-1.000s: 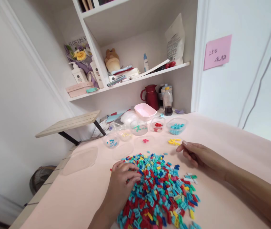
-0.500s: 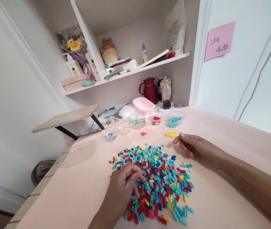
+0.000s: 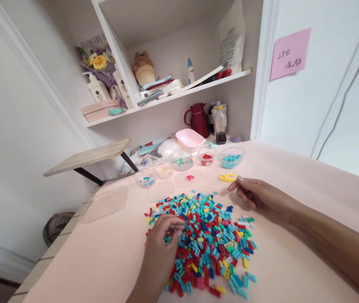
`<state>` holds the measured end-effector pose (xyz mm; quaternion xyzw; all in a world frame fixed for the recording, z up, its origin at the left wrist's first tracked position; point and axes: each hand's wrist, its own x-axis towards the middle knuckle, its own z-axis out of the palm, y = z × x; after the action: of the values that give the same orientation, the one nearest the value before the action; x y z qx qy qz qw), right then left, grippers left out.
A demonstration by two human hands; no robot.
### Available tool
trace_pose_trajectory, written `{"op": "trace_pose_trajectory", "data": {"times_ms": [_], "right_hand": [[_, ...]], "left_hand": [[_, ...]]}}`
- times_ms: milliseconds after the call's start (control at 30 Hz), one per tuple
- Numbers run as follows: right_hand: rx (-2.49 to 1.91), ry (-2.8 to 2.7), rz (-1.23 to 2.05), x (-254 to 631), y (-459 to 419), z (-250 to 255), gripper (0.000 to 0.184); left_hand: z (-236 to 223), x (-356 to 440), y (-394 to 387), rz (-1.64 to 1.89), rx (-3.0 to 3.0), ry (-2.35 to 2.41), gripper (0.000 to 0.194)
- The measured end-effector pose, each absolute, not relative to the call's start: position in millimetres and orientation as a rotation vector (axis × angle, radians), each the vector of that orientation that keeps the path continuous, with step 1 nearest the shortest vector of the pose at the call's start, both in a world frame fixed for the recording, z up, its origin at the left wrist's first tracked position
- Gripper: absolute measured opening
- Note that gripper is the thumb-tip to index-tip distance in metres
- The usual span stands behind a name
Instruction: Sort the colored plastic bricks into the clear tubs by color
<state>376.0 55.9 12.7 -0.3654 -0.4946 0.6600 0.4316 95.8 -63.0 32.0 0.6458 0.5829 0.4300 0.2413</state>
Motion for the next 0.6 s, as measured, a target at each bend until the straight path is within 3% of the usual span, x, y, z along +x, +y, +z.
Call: {"op": "trace_pose_trajectory", "data": {"times_ms": [100,367,600], "right_hand": [[-0.928,-1.237,1.634,376.2,56.6,11.5,0.04],[-0.935,-1.272,1.633,378.5,59.0,9.3,0.04],[-0.925,-1.243,1.65,377.0,57.5,12.9,0.038]], "left_hand": [[29.7,95.9,-64.3,1.145,1.86,1.62,0.027],[33.5,109.0,-80.5,0.796,2.457,1.604,0.015],[29.8,115.3,-79.3,0.662,2.76,1.581,0.02]]}}
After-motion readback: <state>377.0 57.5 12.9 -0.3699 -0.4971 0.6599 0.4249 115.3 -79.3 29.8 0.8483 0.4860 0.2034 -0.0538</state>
